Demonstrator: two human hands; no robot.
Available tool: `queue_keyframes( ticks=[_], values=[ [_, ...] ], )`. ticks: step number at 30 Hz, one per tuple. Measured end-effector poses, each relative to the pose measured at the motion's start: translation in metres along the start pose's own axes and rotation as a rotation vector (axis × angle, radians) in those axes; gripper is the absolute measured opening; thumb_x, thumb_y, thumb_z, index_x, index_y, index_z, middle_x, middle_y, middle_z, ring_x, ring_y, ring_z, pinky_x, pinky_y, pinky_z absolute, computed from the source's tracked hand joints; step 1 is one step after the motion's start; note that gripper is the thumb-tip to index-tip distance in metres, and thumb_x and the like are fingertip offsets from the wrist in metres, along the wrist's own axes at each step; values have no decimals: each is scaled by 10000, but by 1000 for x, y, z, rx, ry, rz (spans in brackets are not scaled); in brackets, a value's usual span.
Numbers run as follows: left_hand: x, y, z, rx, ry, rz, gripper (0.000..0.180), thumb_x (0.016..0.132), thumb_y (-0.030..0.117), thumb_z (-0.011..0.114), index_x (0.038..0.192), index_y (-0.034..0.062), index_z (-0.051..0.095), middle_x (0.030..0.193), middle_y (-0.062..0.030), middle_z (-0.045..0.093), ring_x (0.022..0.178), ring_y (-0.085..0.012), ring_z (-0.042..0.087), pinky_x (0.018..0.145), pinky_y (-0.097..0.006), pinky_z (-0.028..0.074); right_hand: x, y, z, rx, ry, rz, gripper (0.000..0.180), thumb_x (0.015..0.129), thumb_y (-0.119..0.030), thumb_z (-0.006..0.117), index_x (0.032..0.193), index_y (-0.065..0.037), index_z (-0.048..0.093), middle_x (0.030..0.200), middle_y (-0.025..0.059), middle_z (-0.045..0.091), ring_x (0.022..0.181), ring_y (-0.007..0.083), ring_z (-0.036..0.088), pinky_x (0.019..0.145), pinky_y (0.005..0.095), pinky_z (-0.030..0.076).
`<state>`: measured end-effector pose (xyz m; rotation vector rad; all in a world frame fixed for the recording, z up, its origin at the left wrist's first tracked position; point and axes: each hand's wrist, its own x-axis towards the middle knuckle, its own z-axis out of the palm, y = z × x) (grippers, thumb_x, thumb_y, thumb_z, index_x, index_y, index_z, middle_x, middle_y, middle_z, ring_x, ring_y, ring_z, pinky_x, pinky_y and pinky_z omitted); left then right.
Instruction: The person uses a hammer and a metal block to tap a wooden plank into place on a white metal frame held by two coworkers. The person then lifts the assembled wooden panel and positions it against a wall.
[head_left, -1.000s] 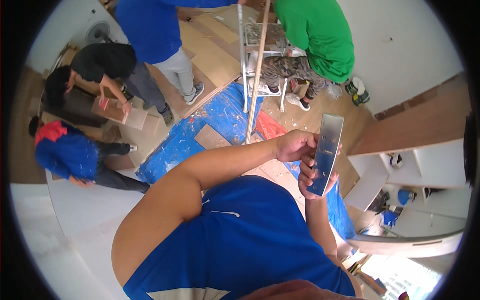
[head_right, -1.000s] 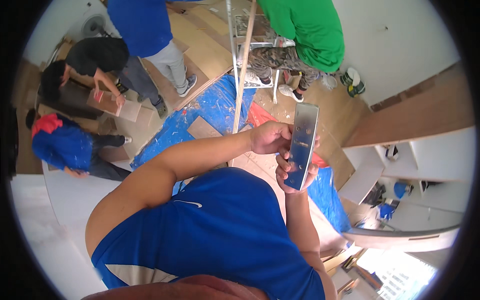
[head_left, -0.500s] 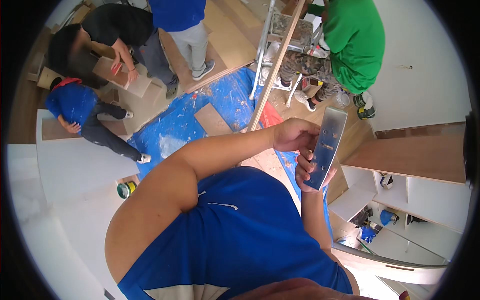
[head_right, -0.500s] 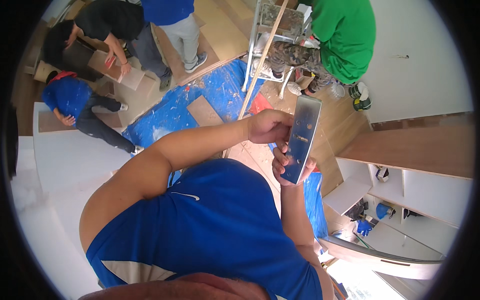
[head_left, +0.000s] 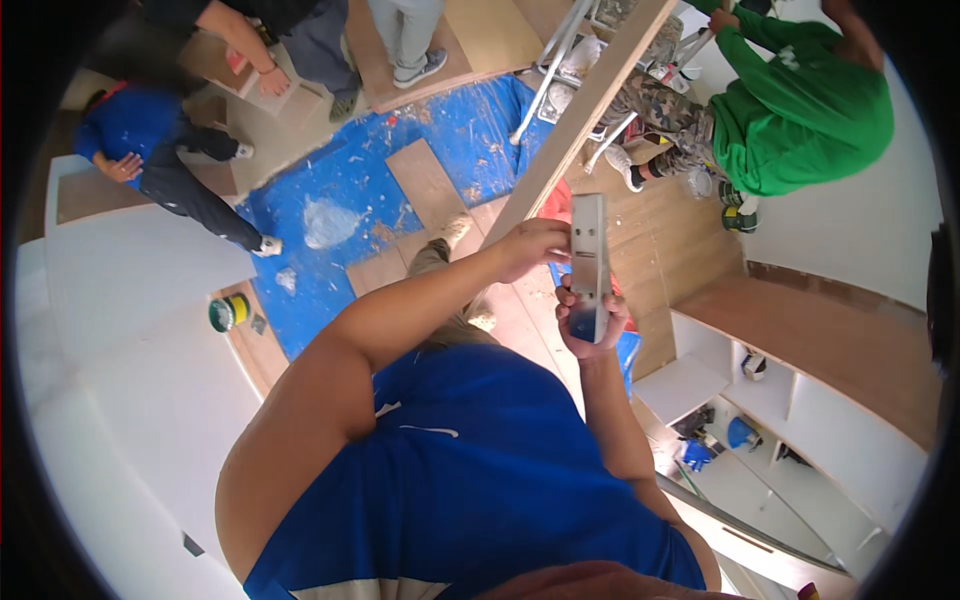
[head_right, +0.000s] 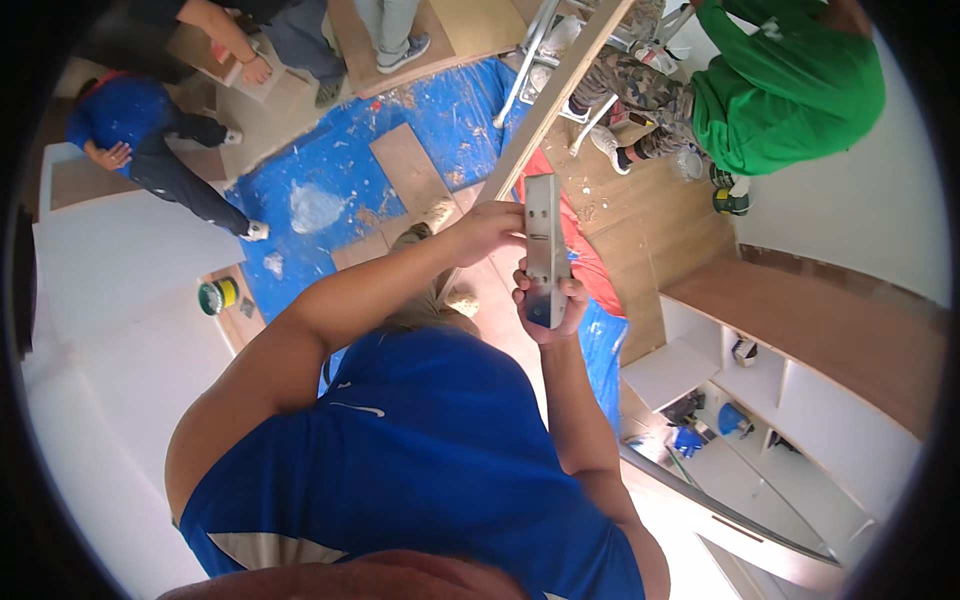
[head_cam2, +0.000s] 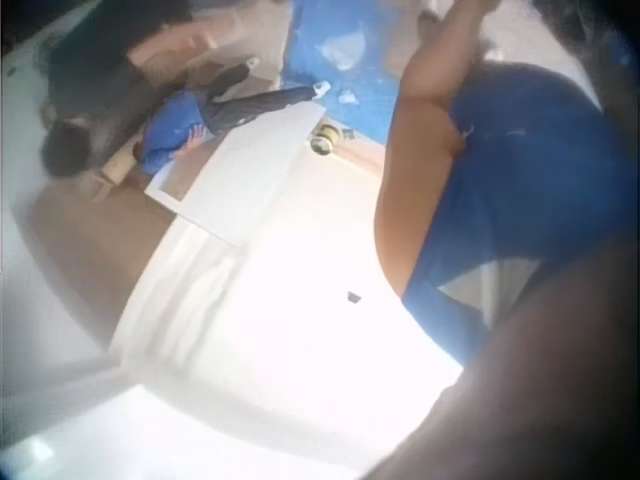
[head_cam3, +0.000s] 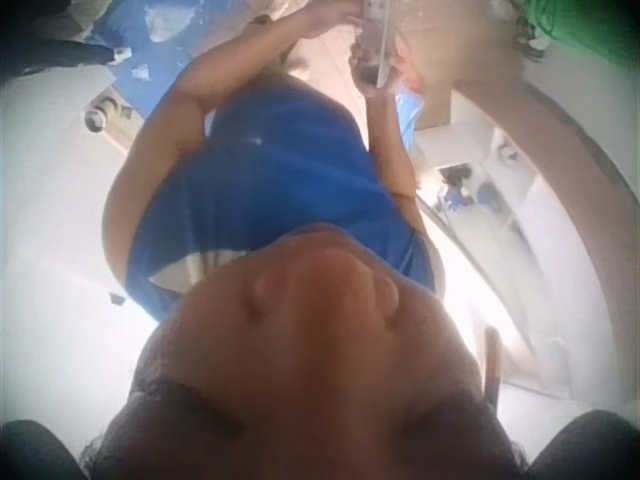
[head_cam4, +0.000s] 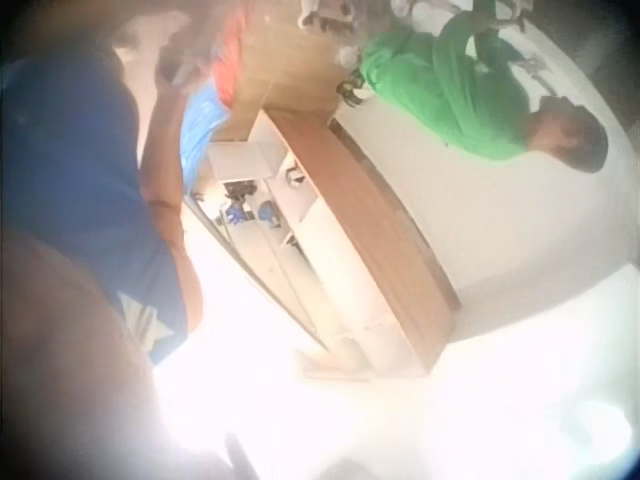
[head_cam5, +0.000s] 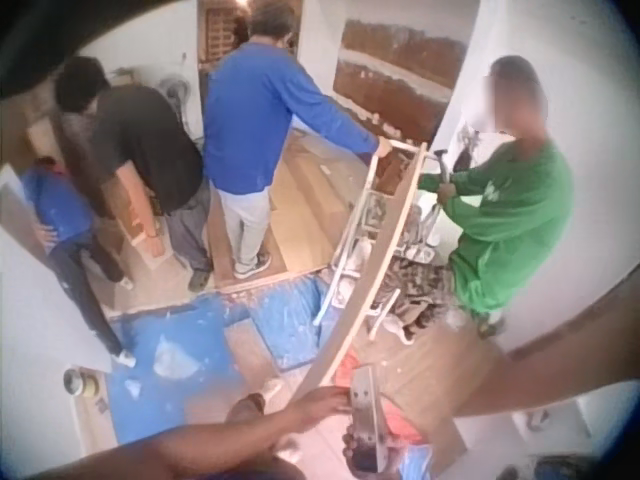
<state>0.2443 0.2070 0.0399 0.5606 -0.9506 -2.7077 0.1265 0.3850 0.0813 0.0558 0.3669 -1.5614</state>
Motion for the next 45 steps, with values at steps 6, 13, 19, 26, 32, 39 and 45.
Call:
queue_keyframes(
  ticks=[6,13,19,26,32,39,45],
  values=[
    [55,-93,-119,1100,693,407,908,874,280,861,1616,37,396,1500,-253,555,1365,-401,571,1162,-477,464,38,-11,-33,-604,556,-21,782,810,-247,734,1521,-9,514,1257,163,667,987,247,678,821,390,573],
    [41,-114,-128,983,429,203,1105,827,217,897,1712,263,238,1642,-247,377,1405,-493,492,1139,-534,490,121,-19,-56,-1238,718,-252,878,826,-82,719,1635,-20,384,1289,108,615,1030,190,629,922,342,526],
    [42,-97,-135,1011,323,87,1098,812,377,897,1702,365,254,1642,-208,374,1377,-473,509,1054,-512,560,139,4,-108,-1562,865,-350,851,887,-66,740,1630,-5,329,1293,131,608,1090,210,604,939,357,513],
    [51,-121,-163,952,330,426,1174,717,436,955,1671,142,335,1589,-214,463,1422,-505,465,1098,-589,462,147,45,-126,-1482,945,-336,900,926,-130,767,1641,18,240,1427,198,581,1297,293,575,1082,423,490],
    [45,-89,-175,911,59,211,1020,840,418,893,1635,56,367,1647,-259,376,1517,-497,356,1234,-556,351,145,42,-137,-1695,852,-429,883,886,-188,813,1607,10,342,1403,229,586,1295,376,590,1100,474,470],
    [106,-32,-151,873,307,677,870,1017,510,686,1649,42,315,1674,-330,269,1547,-524,297,1260,-576,287,162,27,-98,-2165,690,-585,881,834,-186,841,1562,38,399,1238,219,645,1089,380,637,967,479,503],
    [172,23,-116,1198,340,941,809,1040,449,663,1652,46,319,1713,-324,210,1588,-516,233,1282,-590,234,169,23,-118,-2125,626,-742,955,795,-202,832,1599,31,372,1337,286,583,1149,461,569,998,537,479]
  ],
)
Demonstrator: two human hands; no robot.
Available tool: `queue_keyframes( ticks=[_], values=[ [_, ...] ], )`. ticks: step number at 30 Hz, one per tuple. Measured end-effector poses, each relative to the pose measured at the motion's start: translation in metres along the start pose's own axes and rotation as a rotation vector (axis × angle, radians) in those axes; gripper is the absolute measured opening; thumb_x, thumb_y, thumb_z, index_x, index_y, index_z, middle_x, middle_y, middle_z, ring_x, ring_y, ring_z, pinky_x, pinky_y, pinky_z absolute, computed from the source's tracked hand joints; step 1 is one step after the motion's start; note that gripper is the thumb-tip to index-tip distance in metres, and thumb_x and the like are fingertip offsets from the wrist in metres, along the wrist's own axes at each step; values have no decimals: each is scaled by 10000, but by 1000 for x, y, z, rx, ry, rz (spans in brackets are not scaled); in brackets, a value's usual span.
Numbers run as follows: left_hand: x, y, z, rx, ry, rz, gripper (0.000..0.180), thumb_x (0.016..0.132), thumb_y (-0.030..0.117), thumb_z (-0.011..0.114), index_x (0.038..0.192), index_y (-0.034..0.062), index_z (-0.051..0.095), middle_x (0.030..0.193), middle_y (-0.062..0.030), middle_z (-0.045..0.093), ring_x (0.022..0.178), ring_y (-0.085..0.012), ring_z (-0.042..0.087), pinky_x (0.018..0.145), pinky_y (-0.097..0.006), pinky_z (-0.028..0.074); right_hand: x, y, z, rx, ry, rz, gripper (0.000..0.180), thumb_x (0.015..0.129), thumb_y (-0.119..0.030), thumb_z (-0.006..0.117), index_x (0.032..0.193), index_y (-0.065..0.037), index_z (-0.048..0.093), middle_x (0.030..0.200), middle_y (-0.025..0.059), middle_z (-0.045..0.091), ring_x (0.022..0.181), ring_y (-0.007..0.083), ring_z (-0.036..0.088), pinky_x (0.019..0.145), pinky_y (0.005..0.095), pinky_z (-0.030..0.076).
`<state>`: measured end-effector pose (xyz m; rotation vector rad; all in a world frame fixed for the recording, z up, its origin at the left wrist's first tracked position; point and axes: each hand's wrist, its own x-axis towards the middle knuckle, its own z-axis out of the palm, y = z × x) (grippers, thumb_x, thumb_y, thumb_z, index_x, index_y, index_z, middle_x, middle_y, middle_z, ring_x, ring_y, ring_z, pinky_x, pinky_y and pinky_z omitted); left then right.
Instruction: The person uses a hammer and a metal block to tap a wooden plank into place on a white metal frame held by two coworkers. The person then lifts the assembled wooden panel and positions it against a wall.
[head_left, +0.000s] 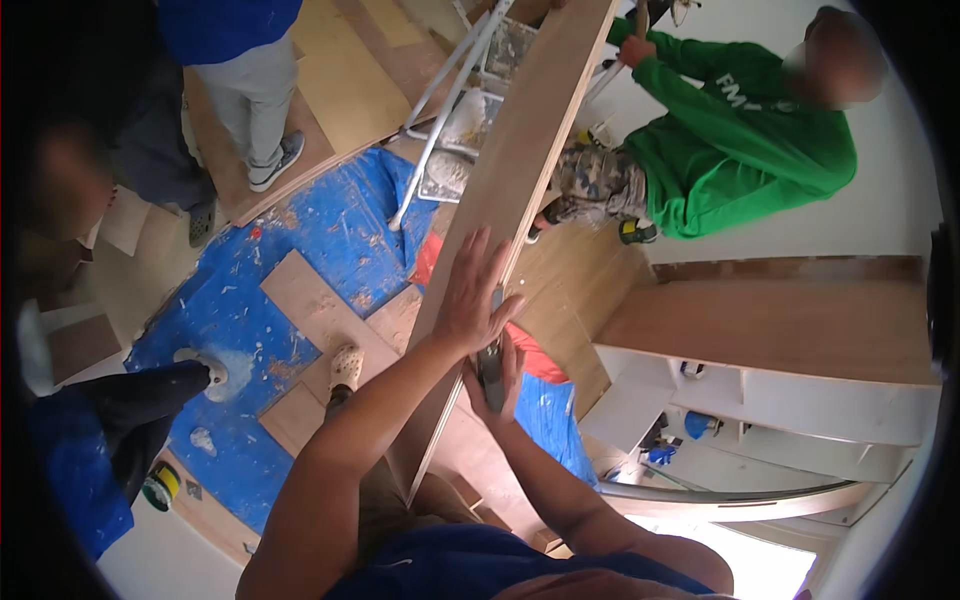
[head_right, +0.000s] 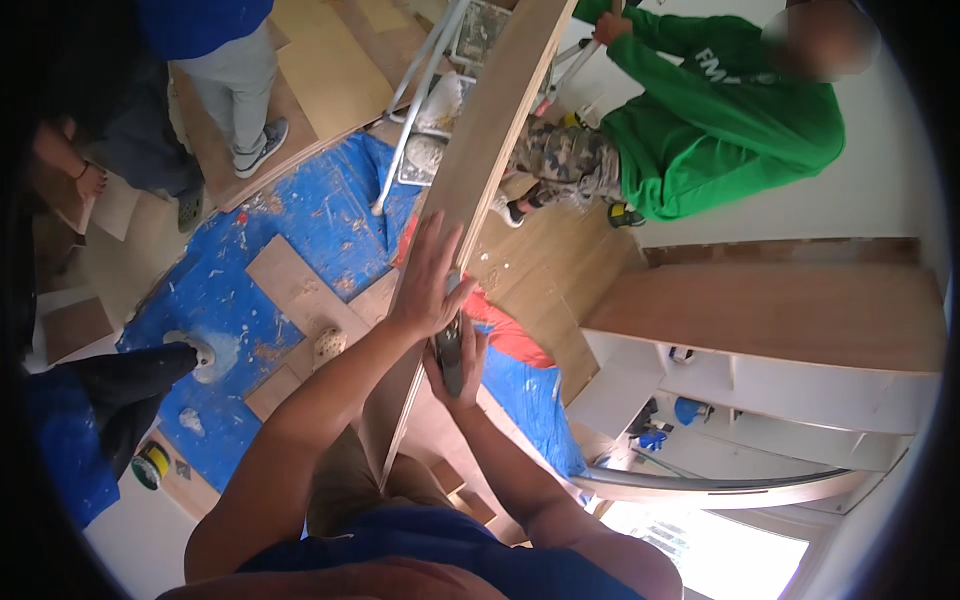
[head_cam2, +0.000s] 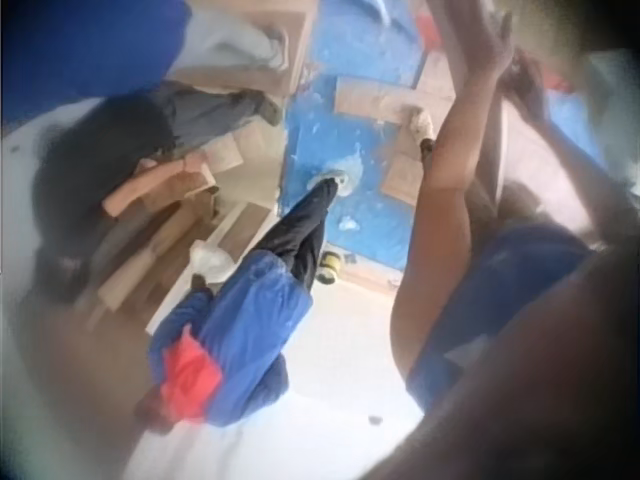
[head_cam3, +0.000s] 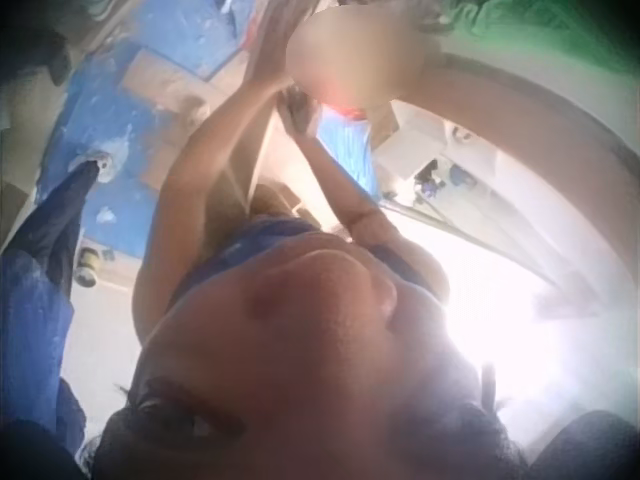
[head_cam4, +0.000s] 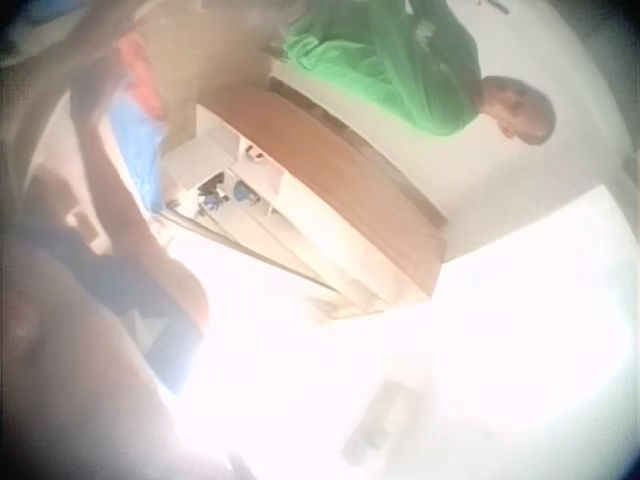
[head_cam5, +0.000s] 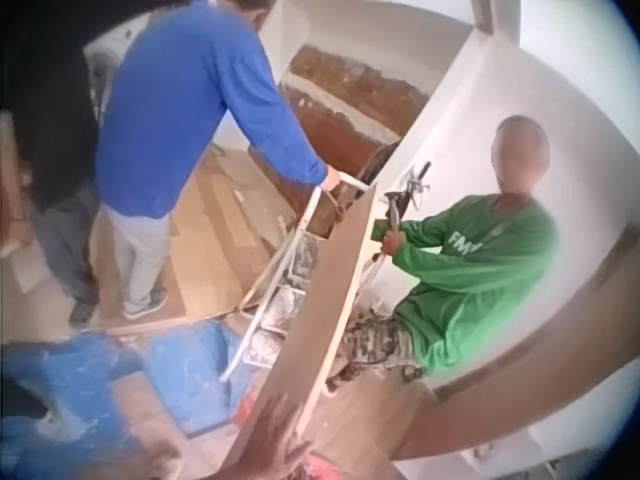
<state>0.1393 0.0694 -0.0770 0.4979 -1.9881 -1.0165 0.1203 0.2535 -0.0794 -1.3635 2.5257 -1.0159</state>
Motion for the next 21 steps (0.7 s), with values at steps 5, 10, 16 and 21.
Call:
queue_keyframes(
  ticks=[5,10,16,21],
  values=[
    [-17,1,-3,-67,-58,-29,781,1031,376,675,1647,33,339,1721,-308,206,1576,-520,254,1281,-574,247,14,6,11,111,63,-139,935,840,-184,816,1623,32,354,1537,301,498,1387,478,494,1150,530,413],
    [-98,27,-14,-142,-103,-146,798,1045,351,657,1643,-34,298,1722,-338,140,1587,-519,213,1274,-556,235,-54,-2,28,167,91,-138,902,824,-210,832,1573,66,411,1550,309,485,1424,525,472,1174,581,410],
    [-134,36,-5,-111,-94,-206,735,1067,291,610,1624,-78,304,1694,-381,124,1586,-571,141,1272,-629,163,-81,12,31,91,51,-81,818,816,-263,825,1496,74,520,1444,276,566,1368,483,512,1163,597,384],
    [77,-12,27,-102,150,-91,573,1099,346,551,1549,17,421,1622,-308,300,1509,-515,320,1241,-545,283,142,2,-2,121,227,-313,866,678,-187,838,1470,24,559,1264,208,630,1141,427,563,1043,525,431]
  ],
)
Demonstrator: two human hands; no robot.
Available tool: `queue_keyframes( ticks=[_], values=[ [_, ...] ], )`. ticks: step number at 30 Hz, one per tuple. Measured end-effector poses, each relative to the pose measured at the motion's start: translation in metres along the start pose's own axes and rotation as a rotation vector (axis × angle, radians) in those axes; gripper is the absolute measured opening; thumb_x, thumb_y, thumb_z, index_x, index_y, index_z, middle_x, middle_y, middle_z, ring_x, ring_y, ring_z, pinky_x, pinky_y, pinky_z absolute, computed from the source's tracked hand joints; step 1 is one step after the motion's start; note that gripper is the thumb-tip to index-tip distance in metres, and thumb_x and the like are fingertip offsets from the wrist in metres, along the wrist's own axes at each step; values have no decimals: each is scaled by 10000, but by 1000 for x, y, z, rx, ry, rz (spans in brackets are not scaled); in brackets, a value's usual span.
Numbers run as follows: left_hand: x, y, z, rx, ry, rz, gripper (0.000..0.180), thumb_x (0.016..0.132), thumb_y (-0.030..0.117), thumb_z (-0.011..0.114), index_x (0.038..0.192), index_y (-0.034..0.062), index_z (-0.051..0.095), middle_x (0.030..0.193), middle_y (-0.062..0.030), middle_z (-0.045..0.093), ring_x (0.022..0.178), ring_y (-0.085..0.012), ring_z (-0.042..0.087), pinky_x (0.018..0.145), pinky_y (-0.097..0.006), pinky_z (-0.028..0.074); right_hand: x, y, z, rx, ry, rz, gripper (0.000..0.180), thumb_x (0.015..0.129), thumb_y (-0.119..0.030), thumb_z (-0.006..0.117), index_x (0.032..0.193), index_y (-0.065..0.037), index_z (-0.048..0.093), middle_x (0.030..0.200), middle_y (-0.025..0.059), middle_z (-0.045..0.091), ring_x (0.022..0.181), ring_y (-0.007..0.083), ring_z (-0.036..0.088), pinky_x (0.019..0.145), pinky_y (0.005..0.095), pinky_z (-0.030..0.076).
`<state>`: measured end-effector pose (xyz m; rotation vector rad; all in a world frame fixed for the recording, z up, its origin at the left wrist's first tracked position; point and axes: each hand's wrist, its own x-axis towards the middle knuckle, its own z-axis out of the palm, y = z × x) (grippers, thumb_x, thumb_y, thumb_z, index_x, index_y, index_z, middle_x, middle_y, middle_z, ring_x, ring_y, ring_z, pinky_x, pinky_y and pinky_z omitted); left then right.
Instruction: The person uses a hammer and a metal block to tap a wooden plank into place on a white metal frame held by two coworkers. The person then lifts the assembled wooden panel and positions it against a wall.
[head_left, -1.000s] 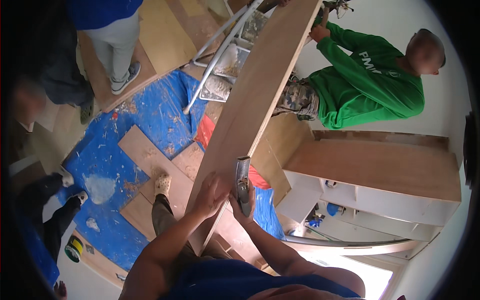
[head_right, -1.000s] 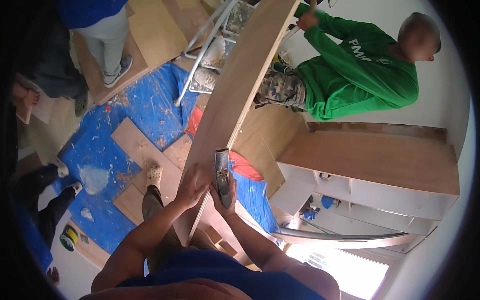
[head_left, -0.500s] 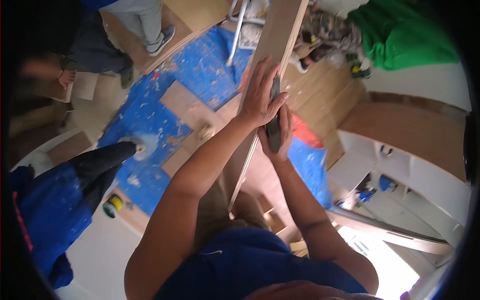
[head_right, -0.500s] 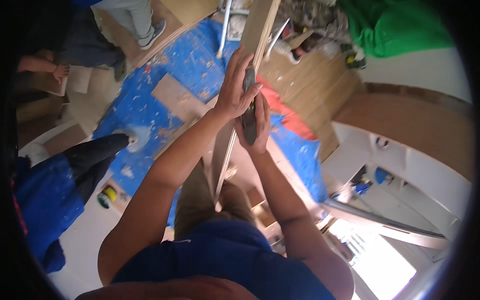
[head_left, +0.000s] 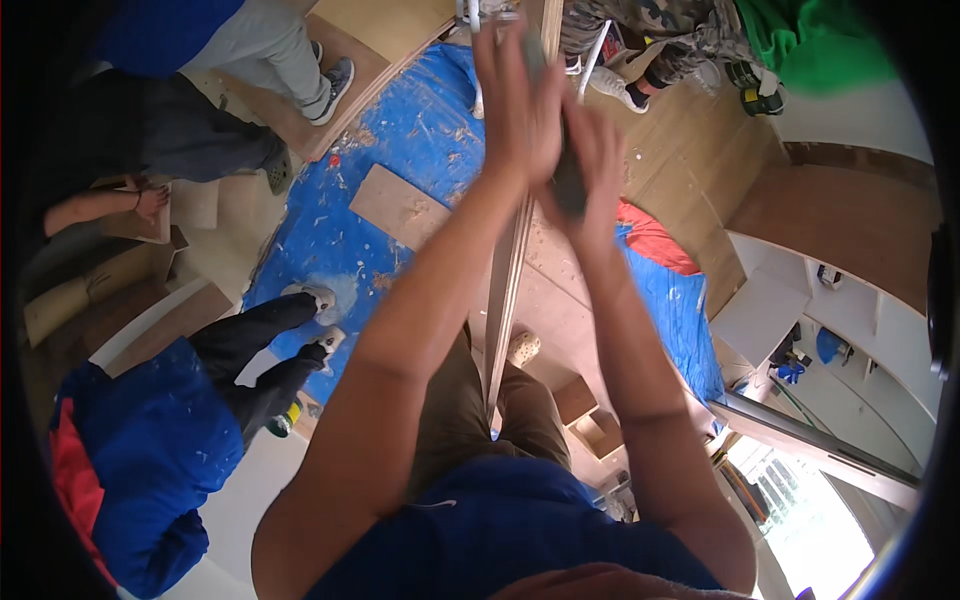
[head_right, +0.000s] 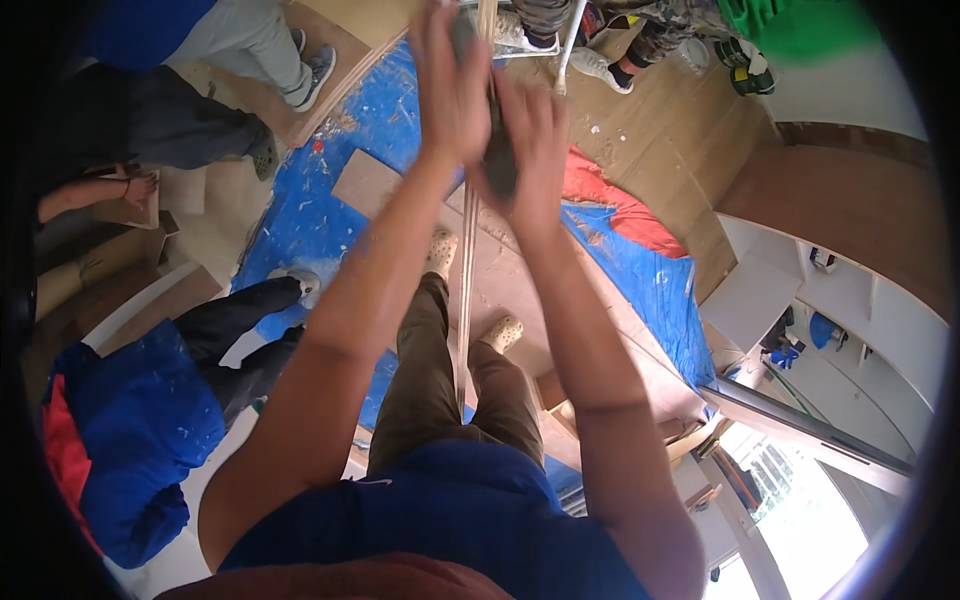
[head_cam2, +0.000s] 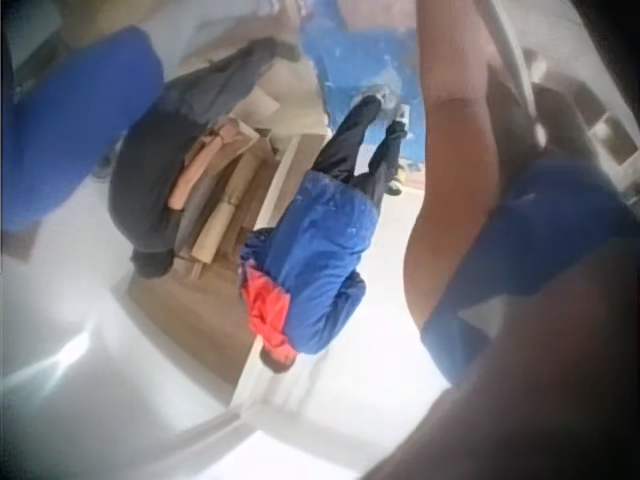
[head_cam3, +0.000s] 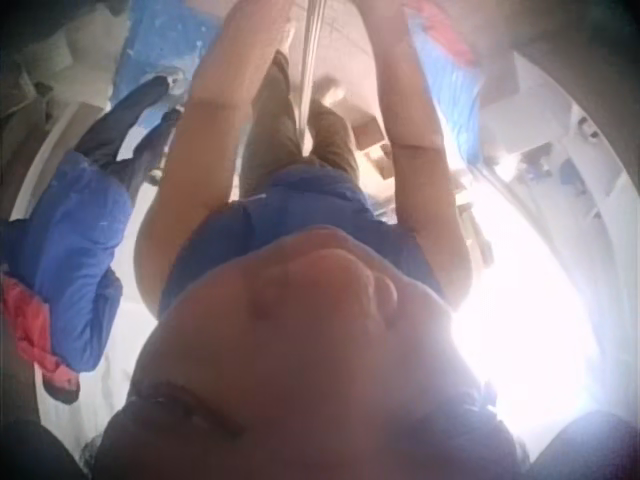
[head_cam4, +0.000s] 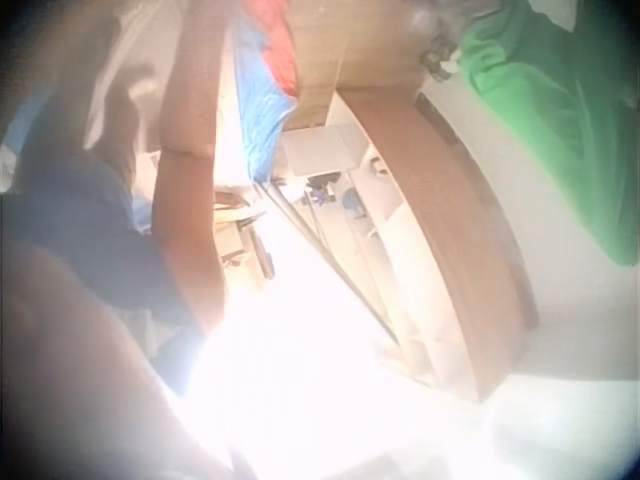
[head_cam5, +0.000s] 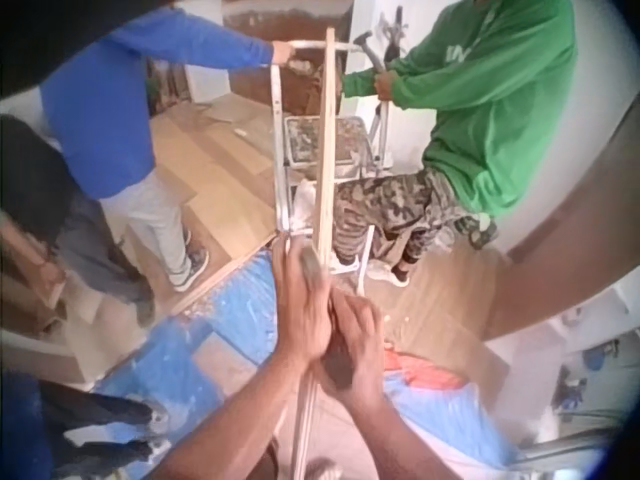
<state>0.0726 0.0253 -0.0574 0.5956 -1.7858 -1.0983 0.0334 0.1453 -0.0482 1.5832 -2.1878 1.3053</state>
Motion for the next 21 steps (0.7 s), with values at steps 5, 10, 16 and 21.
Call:
queue_keyframes(
  ticks=[5,10,16,21],
  values=[
    [119,-28,18,103,60,341,520,1147,333,432,1477,-66,475,1554,-313,429,1454,-483,377,1234,-507,303,96,24,20,-77,239,-158,820,679,-113,815,1473,-110,612,1264,137,643,1109,369,552,965,484,460],
    [-114,25,-26,129,-242,-101,678,1083,327,553,1622,-16,326,1633,-343,236,1537,-543,249,1261,-610,208,-142,-33,-4,35,2,259,840,774,-155,856,1517,65,531,1308,199,651,1115,375,572,987,467,454],
    [-230,39,-59,150,-265,-167,726,1075,367,536,1622,-53,312,1662,-371,183,1566,-586,144,1260,-665,132,-240,-65,-14,71,-99,383,849,735,-155,882,1513,9,584,1269,211,636,1101,380,596,984,471,473],
    [23,-1,7,169,-109,13,600,1081,351,551,1550,0,415,1599,-281,356,1495,-483,343,1254,-491,278,1,1,0,11,113,134,831,688,-107,856,1474,-32,595,1150,181,643,1032,390,578,903,489,475]
  ],
)
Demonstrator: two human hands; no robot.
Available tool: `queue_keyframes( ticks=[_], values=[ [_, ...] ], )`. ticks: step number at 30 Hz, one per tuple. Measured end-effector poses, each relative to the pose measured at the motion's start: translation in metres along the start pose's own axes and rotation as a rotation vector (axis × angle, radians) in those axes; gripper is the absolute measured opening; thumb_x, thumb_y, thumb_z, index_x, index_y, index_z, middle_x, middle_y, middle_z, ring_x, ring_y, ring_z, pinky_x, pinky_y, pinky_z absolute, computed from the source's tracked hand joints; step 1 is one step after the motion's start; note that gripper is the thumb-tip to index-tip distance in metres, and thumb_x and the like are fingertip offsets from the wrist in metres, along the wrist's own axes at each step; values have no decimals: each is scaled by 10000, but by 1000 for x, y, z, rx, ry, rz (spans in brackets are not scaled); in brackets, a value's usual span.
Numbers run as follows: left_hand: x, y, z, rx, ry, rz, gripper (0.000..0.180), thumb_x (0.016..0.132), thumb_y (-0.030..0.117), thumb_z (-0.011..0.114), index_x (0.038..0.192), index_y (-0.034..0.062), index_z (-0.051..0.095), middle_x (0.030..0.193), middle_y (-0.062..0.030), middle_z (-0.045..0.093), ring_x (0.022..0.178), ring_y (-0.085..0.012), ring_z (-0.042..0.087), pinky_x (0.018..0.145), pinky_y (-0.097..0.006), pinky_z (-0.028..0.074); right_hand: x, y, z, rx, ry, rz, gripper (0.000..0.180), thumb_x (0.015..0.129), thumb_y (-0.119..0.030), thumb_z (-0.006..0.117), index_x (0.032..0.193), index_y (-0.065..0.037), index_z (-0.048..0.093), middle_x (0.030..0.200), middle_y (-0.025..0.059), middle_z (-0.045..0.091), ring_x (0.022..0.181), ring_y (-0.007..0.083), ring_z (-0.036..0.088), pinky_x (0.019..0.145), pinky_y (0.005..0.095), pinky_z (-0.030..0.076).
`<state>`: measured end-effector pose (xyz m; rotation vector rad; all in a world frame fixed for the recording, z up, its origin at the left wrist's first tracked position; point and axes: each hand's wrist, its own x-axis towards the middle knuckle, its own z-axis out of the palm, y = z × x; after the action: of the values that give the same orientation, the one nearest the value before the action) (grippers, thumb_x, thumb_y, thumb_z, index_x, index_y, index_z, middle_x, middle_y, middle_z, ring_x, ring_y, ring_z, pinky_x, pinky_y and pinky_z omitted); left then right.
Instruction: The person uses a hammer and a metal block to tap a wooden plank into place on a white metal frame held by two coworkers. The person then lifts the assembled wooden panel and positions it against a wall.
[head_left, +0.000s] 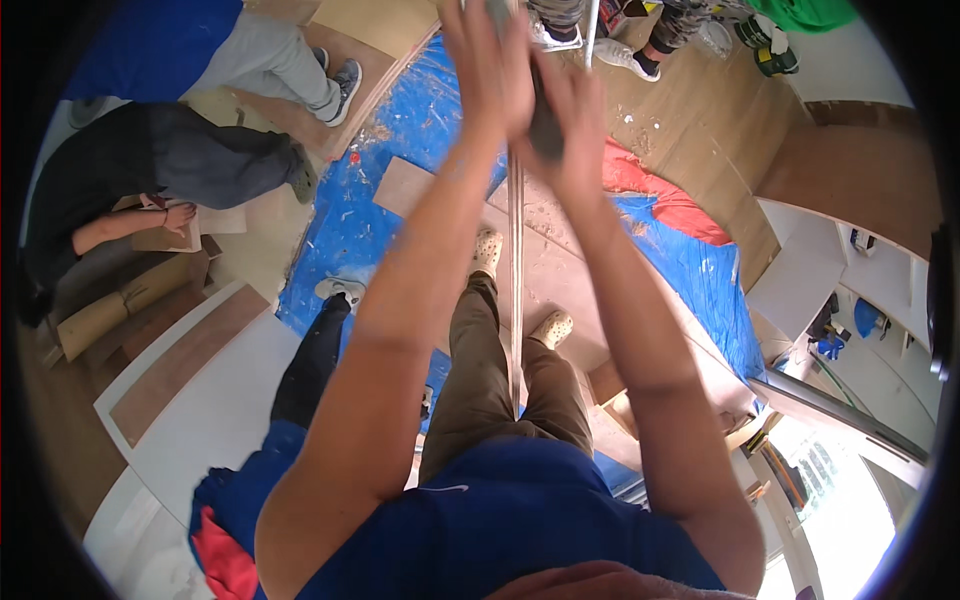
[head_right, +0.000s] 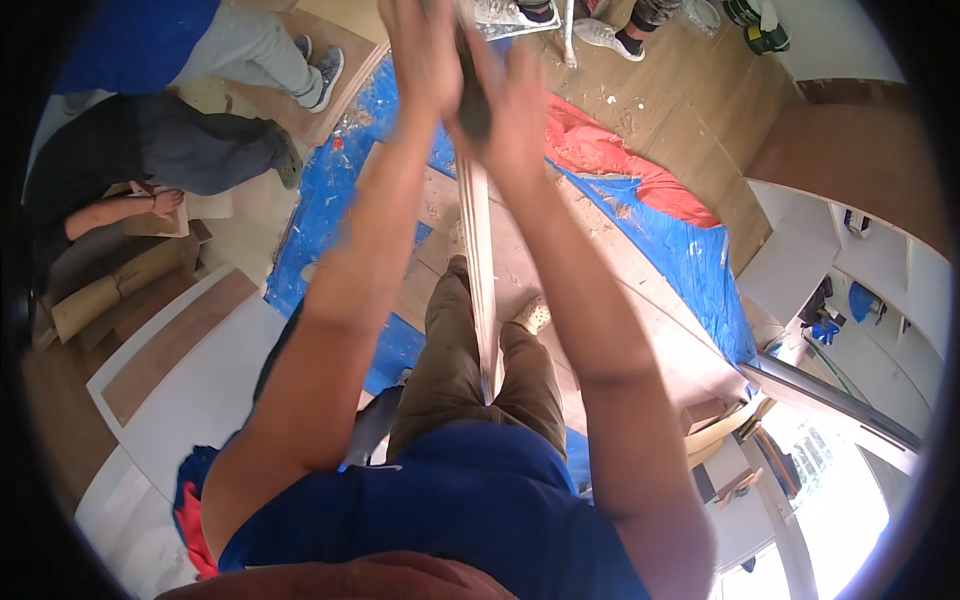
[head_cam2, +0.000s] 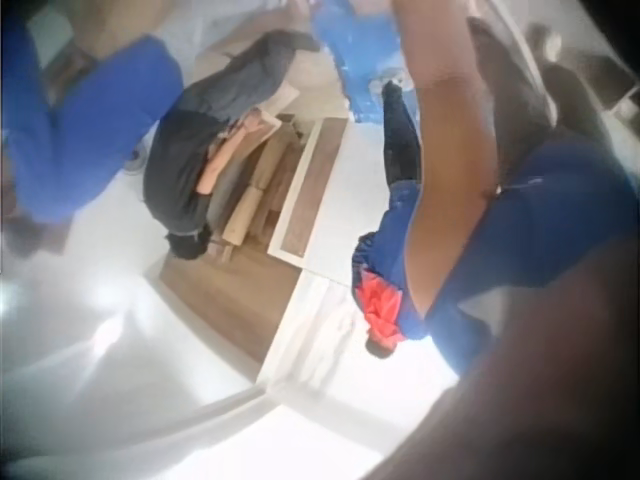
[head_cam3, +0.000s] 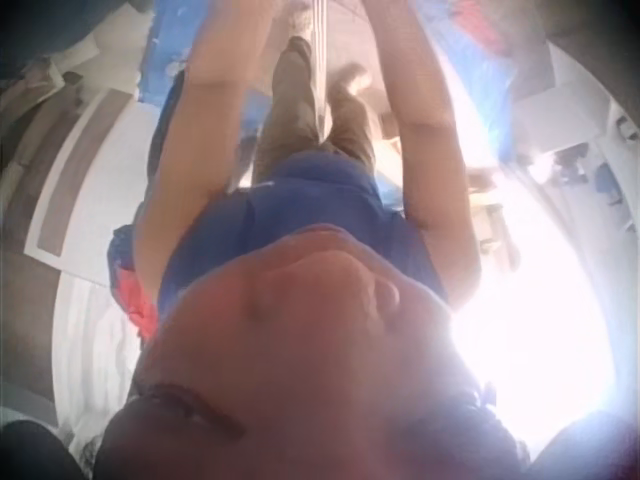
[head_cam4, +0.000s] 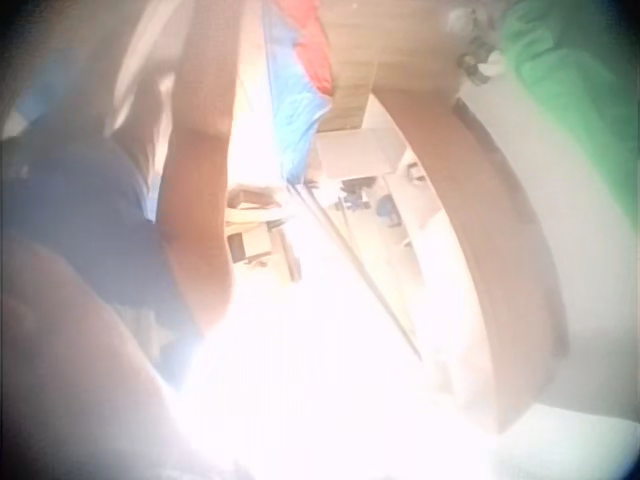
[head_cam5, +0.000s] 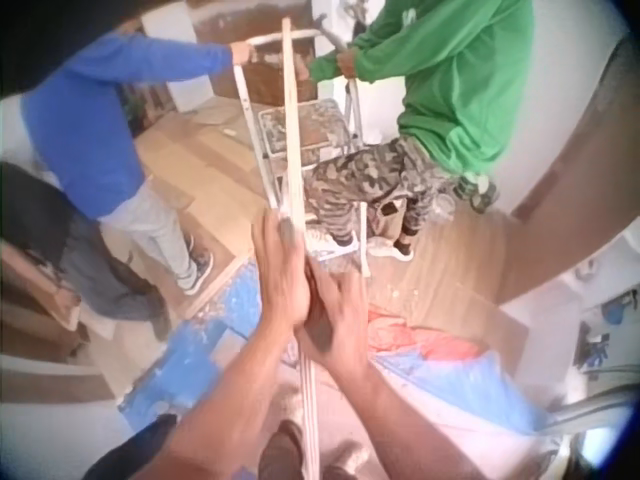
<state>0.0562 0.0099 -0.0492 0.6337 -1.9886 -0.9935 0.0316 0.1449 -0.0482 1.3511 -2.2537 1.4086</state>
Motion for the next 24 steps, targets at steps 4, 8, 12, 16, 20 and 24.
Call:
queue_keyframes(
  ticks=[4,8,12,16,20,24],
  values=[
    [62,-8,14,104,95,192,549,1153,346,405,1529,-52,442,1612,-310,377,1490,-486,348,1254,-510,279,60,18,19,63,146,-134,885,666,-112,838,1509,-65,570,1153,184,629,1063,388,566,928,498,465],
    [-105,19,-8,82,-88,-40,677,1063,366,617,1607,43,378,1689,-321,221,1560,-534,222,1263,-615,220,-103,-2,-9,113,18,43,921,700,-189,893,1513,52,534,1241,229,653,1020,381,572,900,473,460],
    [-248,34,-40,63,-193,-108,784,1082,450,527,1657,-21,276,1693,-357,180,1569,-584,139,1251,-693,126,-244,-41,-36,137,-69,241,862,749,-170,891,1521,25,561,1184,202,656,1043,350,590,918,462,472],
    [-157,21,-29,69,-109,-66,765,1098,435,496,1660,-27,260,1708,-342,168,1581,-569,122,1262,-677,116,-153,-23,-17,85,-115,179,875,705,-123,882,1520,-12,583,1127,195,628,973,329,583,903,449,464],
    [63,-13,1,200,59,247,615,1142,402,435,1561,-47,419,1651,-302,339,1530,-484,317,1271,-509,256,55,5,18,90,110,-32,869,691,-128,824,1523,-116,575,1072,159,605,995,370,552,914,466,456],
    [65,4,3,12,-69,49,701,1088,412,567,1624,14,350,1717,-282,234,1566,-532,219,1281,-591,197,54,11,19,15,109,-13,882,697,-132,824,1535,-92,551,1069,164,597,984,373,550,891,473,448]
  ],
)
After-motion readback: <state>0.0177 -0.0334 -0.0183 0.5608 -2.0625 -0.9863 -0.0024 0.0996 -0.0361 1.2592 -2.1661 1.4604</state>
